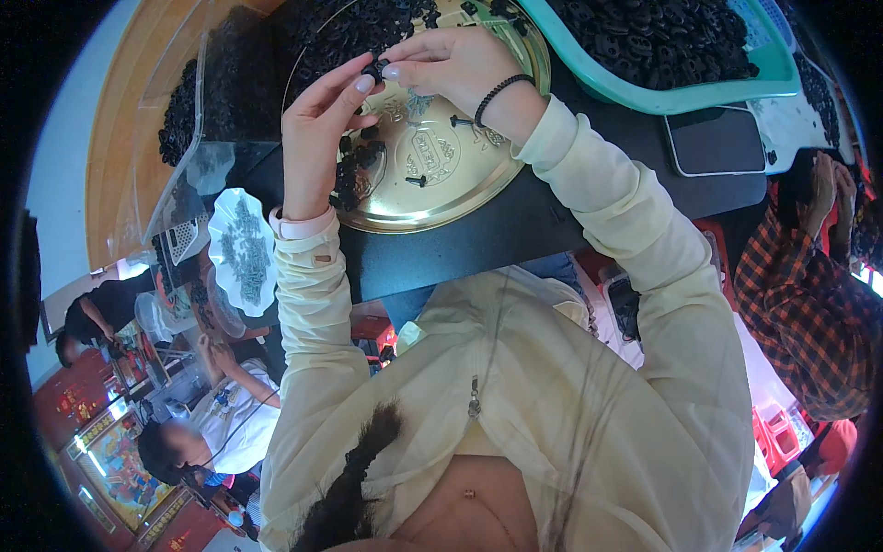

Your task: The person assembles small black plastic hair accessories by hand. They pick up a black plastic base and a metal screw, then insert the screw into the base. The person repeats this process, handling the components one at a time and placing the finished items onto a gold tray.

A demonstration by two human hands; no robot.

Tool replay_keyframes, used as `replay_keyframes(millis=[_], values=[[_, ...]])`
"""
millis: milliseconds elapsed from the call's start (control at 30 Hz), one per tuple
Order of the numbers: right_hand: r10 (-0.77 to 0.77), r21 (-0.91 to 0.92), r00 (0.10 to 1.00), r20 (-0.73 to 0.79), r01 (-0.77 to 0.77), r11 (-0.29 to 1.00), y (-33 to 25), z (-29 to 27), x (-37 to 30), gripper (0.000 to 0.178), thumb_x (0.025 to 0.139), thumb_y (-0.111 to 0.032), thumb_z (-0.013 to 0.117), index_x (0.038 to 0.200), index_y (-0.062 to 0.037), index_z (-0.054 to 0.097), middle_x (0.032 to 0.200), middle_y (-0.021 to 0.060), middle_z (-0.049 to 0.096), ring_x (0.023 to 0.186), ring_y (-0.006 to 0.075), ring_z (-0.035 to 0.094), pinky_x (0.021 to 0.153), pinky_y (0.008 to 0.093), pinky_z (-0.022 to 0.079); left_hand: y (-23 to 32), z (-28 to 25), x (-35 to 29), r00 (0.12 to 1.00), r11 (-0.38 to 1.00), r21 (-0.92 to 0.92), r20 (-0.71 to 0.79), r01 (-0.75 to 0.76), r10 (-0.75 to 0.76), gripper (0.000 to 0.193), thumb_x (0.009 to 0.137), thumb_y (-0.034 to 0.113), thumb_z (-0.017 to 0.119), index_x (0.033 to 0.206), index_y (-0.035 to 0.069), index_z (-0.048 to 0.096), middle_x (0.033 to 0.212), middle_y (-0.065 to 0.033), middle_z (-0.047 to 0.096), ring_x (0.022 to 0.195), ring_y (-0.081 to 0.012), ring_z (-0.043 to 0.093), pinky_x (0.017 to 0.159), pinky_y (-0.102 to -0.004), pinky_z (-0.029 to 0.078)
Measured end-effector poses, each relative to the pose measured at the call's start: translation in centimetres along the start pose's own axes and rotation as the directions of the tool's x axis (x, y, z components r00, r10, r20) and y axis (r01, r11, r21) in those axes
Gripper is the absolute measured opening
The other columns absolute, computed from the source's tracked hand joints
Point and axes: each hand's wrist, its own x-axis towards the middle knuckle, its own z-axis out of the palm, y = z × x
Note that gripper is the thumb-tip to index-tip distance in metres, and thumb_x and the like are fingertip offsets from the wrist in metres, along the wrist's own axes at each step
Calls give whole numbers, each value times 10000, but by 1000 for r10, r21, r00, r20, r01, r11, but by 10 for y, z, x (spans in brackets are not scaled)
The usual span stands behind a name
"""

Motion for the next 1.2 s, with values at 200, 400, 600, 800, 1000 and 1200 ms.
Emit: replay_keyframes(millis=[200,400,600,800,1000,1200], values=[[74,76,992,102,-82,994,-3,-4,2,277,819,-183,697,1042,-25,657,922,79,680,816,113,637,736,223,516,-3,-3,0,999,995,-85,-1,49,-49,266,877,120,622,1125,24,616,973,-64,659,892,-124,641,658,-188,501],[118,33,972,202,-127,991,-6,-11,6,307,811,-200,710,1041,-10,639,921,77,676,798,119,636,719,228,521,-3,0,-2,999,985,-164,-5,46,-47,247,884,119,613,1108,17,621,949,-60,660,870,-121,642,655,-194,502],[-9,100,968,252,-17,995,-6,-9,6,420,857,-196,655,1233,-42,549,1098,53,626,953,103,604,831,219,500,-5,2,-3,996,970,-231,60,78,-65,248,900,112,586,1123,5,601,979,-68,650,874,-122,636,653,-200,509],[-10,131,906,422,-50,990,-11,-10,4,461,899,-165,592,1334,-87,461,1233,58,567,1038,99,577,873,219,484,-7,0,-6,990,885,-455,136,98,-40,219,892,106,597,1083,1,603,927,-58,657,842,-121,643,681,-198,526],[-43,185,936,350,-24,982,-9,0,2,440,908,-160,575,1329,-91,470,1185,41,594,1037,100,580,851,223,496,-6,8,-8,998,875,-482,54,49,-26,193,908,90,561,1080,10,600,888,-40,643,766,-79,600,656,-196,474],[-70,177,972,226,29,984,-24,8,-4,393,898,-201,595,1279,-127,537,1098,30,633,952,100,607,816,235,514,7,7,-9,1000,907,-421,0,20,-22,187,881,159,625,1022,38,606,789,-18,647,642,-62,597,549,-158,411]])
